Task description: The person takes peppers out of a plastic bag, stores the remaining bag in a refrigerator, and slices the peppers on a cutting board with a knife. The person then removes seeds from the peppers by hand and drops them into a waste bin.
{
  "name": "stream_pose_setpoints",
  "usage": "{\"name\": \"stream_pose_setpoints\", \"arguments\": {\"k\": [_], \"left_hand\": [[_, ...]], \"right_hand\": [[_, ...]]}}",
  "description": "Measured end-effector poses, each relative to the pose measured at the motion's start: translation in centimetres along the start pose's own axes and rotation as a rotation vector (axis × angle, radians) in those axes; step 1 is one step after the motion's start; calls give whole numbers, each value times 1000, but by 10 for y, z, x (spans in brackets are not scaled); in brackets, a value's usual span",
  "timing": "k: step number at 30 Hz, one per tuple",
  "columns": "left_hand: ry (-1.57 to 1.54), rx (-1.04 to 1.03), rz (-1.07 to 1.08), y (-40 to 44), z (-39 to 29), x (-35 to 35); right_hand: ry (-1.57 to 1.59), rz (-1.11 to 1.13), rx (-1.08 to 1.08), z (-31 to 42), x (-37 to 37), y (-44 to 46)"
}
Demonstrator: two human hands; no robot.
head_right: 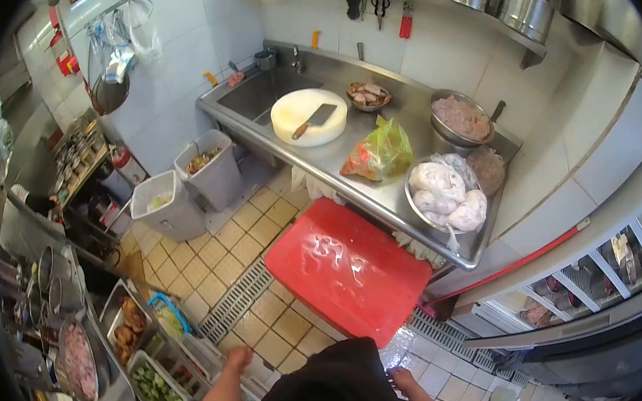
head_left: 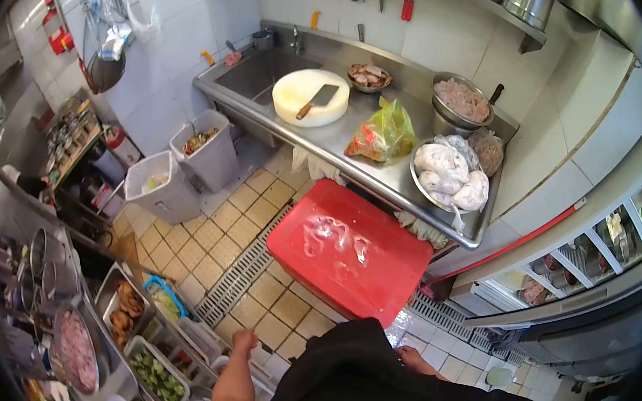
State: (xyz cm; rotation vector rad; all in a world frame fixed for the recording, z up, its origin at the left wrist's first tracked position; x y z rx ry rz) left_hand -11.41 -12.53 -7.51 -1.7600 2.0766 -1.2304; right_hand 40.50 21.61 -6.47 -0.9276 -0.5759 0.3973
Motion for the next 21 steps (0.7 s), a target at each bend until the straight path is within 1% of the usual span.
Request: {"name": "stream_pose_setpoints", "arguments": {"k": [1, 2, 3, 4, 5, 7, 8, 9, 11, 13, 15, 17, 18, 20, 21], "left_hand": [[335, -291, -6, 18, 20, -12], [163, 110, -205, -16, 20, -27], [160, 210, -169, -11, 43, -26], [364, 173, 55, -15, 38, -28], [224, 205, 74, -21, 43, -25], [181, 284, 54, -16, 47, -11], [169, 308, 43, -9, 48, -3], [156, 329, 30, 0, 48, 4], [124, 356, 11, 19, 42, 17], [147, 346, -1, 45, 32, 30], [134, 317, -20, 67, 2, 40], [109, 266, -32, 95, -29, 51], [92, 223, -36, 114, -46, 56], [53, 103, -21, 149, -87, 65], [72, 105, -36, 169, -105, 84]], "right_hand": [[-71, 14, 4, 8, 15, 10], [-101, 35, 148, 6, 41, 28], [-340, 52, 318, -6, 48, 45], [-176, 10, 101, -20, 52, 60], [-168, 5, 116, -19, 57, 62], [-892, -56, 333, -14, 67, 50], [-1256, -97, 434, -1, 58, 52], [-1295, -105, 410, 11, 49, 53], [-1088, -159, 264, 48, 27, 63], [-845, -223, 151, 95, -9, 83], [-571, -277, 64, 150, -51, 99], [-229, -291, -17, 205, -97, 114], [-74, -229, 5, 236, -124, 123], [244, 697, 213, 301, -151, 148], [166, 448, 227, 318, -184, 171]]}}
Point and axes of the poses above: each hand's wrist, its own y-axis towards the middle knuckle, its own x-axis out of the back of the hand, z = x × y, the point moved 4 cm from there along y, towards the middle knuckle, and after that the axes turned 13 degrees about -z, right-handed, at the moved point
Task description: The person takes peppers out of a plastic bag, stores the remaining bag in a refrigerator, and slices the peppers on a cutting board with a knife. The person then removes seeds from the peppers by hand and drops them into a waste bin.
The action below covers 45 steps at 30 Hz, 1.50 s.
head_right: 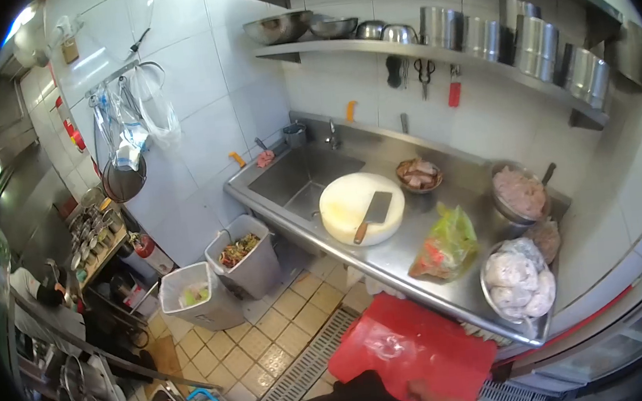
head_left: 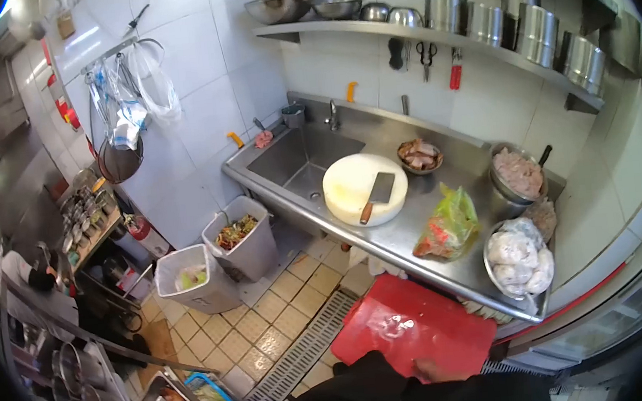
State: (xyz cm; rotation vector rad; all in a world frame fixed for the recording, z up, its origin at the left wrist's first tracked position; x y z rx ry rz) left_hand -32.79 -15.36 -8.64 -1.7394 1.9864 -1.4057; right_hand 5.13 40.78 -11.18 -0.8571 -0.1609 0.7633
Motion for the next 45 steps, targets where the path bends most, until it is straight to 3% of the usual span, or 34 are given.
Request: {"name": "stream_pose_setpoints", "arguments": {"k": [1, 2, 3, 4, 5, 6, 8, 10, 13, 15, 18, 22, 25, 27, 28, 30, 31, 33, 34, 36, 38, 41, 45], "left_hand": [[-7, -64, 74, 14, -28, 9], [-23, -127, 159, 15, -49, 7], [-21, -117, 171, 14, -57, -2], [-332, -17, 31, 22, -65, -9], [-644, 85, -114, 31, -73, -17], [-651, 89, -102, 42, -78, -23], [-864, 323, 40, 54, -80, -27], [-691, 386, -57, 70, -89, -26], [-357, 273, -59, 92, -130, -28], [-163, 212, -33, 112, -162, -33], [49, 108, 15, 154, -212, -29], [255, -56, 53, 224, -306, -16], [370, -224, 62, 285, -378, 2], [568, -517, 119, 340, -436, 9], [827, -830, 193, 361, -470, 12], [349, -548, 76, 385, -506, 3], [93, -445, 2, 391, -526, -2], [318, -443, 111, 418, -552, -23], [429, -452, 169, 429, -562, -30], [468, -548, 166, 429, -555, -51], [550, -807, 179, 423, -545, -63], [569, -591, 284, 409, -520, -86], [592, -508, 333, 385, -516, -102]], "right_hand": [[-118, -247, -3, 5, -14, 32], [-138, -293, 124, -5, -13, 93], [-198, -388, 32, 47, -47, 91], [-250, -477, -66, 107, -86, 83], [-257, -489, -57, 131, -94, 94], [-234, -424, 54, 157, -104, 104], [-213, -364, 161, 189, -114, 110], [-148, -501, 255, 196, -107, 119], [-292, -581, 325, 169, -81, 140], [-91, -655, 148, 165, -90, 125], [-79, -739, 139, 164, -107, 131], [-25, -811, 221, 179, -157, 165], [187, -865, 42, 211, -231, 157], [257, -173, 126, 277, -287, 140], [264, -196, 136, 279, -305, 149], [-548, -538, 362, 261, -311, 192], [-545, -560, 359, 262, -305, 199], [-556, -612, 556, 268, -299, 200], [-550, -635, 550, 276, -298, 192], [-711, -868, 555, 307, -292, 158], [-666, -969, 476, 360, -315, 105], [-636, -1062, 481, 406, -304, 83], [-617, -1225, 686, 495, -259, 63]]}}
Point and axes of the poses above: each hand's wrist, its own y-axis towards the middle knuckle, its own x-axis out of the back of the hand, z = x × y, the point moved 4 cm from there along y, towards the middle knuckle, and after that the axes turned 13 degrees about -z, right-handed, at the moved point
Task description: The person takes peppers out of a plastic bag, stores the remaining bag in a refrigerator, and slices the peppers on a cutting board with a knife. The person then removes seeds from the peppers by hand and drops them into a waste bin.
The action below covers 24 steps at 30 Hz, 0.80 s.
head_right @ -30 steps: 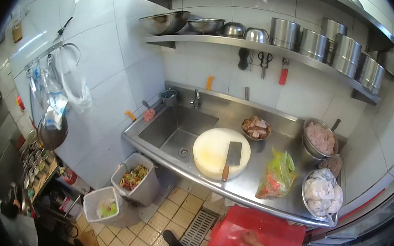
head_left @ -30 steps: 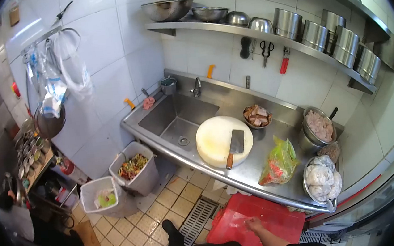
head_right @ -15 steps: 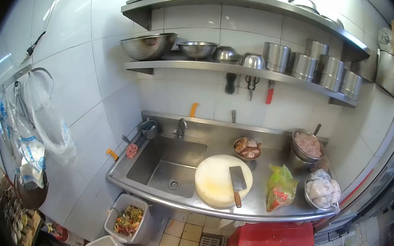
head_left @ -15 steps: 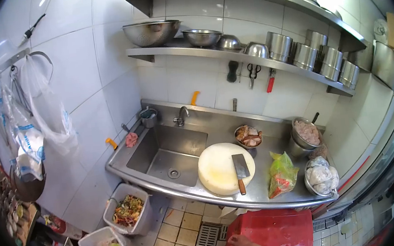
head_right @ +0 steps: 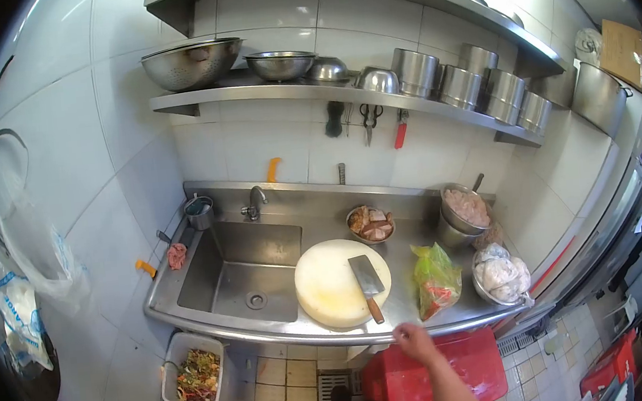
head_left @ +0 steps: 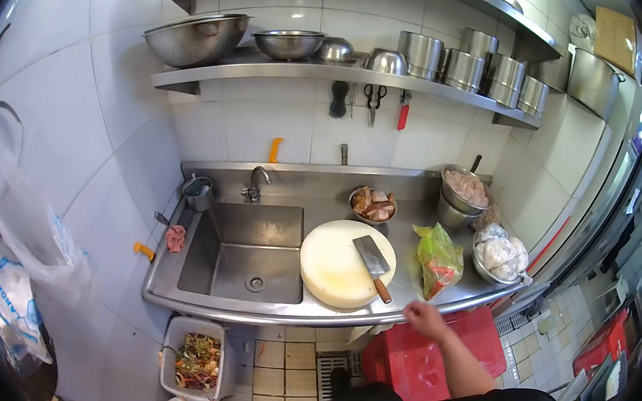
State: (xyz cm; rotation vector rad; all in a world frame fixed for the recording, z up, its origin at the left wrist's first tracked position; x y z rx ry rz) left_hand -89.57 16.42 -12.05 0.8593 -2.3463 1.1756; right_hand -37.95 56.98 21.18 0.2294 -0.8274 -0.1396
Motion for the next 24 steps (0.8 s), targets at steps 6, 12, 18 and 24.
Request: {"name": "stream_pose_setpoints", "arguments": {"k": [6, 12, 18, 24], "left_hand": [[-16, 30, -66, 0, -21, 10], [-58, 18, -295, 23, -68, 38], [-21, 24, -407, 30, -132, 17], [19, 11, -515, 67, -211, 32]], "right_hand": [[165, -286, 302, 149, 125, 187], [41, -402, 659, 308, 233, 375], [-355, -243, 604, 388, 253, 572], [-559, 144, 413, 409, 231, 635]]}}
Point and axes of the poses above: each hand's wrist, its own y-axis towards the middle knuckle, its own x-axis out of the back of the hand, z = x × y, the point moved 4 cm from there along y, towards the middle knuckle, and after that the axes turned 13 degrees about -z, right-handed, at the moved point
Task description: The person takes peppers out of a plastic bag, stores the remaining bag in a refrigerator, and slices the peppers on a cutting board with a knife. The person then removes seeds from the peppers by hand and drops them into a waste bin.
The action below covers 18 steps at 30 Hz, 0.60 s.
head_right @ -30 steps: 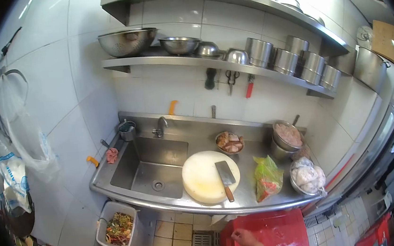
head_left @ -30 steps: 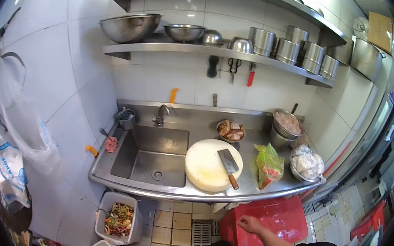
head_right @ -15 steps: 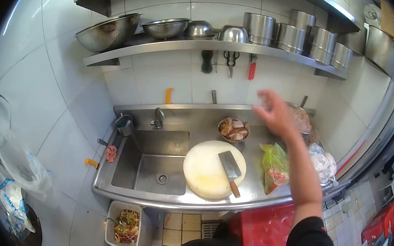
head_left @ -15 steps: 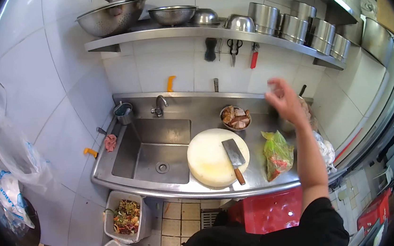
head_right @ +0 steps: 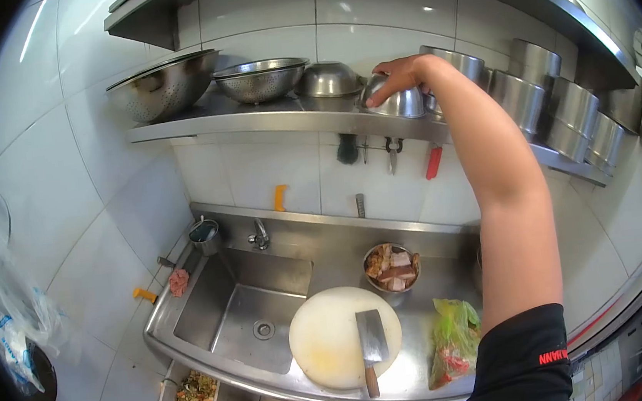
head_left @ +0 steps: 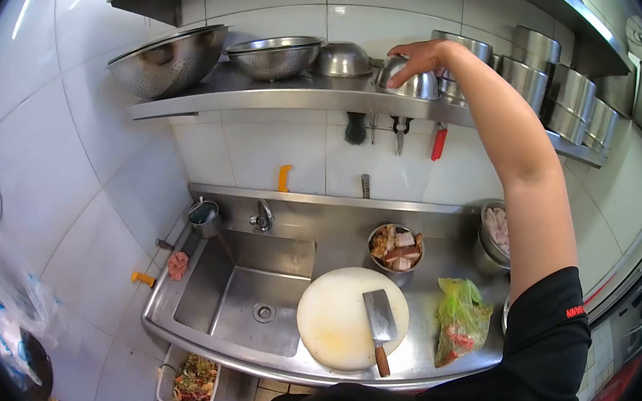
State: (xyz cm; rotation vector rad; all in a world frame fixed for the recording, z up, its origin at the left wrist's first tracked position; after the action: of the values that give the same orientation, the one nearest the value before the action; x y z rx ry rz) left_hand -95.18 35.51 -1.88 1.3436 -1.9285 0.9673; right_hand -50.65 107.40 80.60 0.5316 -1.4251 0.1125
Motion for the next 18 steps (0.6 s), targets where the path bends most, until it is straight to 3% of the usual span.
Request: {"name": "stream_pose_setpoints", "arguments": {"k": [7, 10, 11, 13, 14, 16, 17, 18], "left_hand": [[52, -104, -8, 85, -68, -10], [86, -130, 28, 112, -86, -23], [103, -143, 36, 120, -90, -28], [131, -159, 64, 133, -95, -32], [143, -167, 77, 140, -95, -34], [170, -188, 102, 150, -95, -33], [183, -196, 108, 156, -91, -32], [201, -203, 108, 162, -85, -26]], "right_hand": [[1, 42, -60, -9, 11, 12], [426, -211, -119, -28, 32, 2], [419, -216, -146, -41, 33, 0], [1098, -315, 69, -79, 45, -22], [1087, -327, 29, -101, 43, -45], [1321, -686, 460, -132, 42, -125], [1355, -1045, 267, -109, 22, -171], [1502, -1147, 179, -110, -9, -209]]}}
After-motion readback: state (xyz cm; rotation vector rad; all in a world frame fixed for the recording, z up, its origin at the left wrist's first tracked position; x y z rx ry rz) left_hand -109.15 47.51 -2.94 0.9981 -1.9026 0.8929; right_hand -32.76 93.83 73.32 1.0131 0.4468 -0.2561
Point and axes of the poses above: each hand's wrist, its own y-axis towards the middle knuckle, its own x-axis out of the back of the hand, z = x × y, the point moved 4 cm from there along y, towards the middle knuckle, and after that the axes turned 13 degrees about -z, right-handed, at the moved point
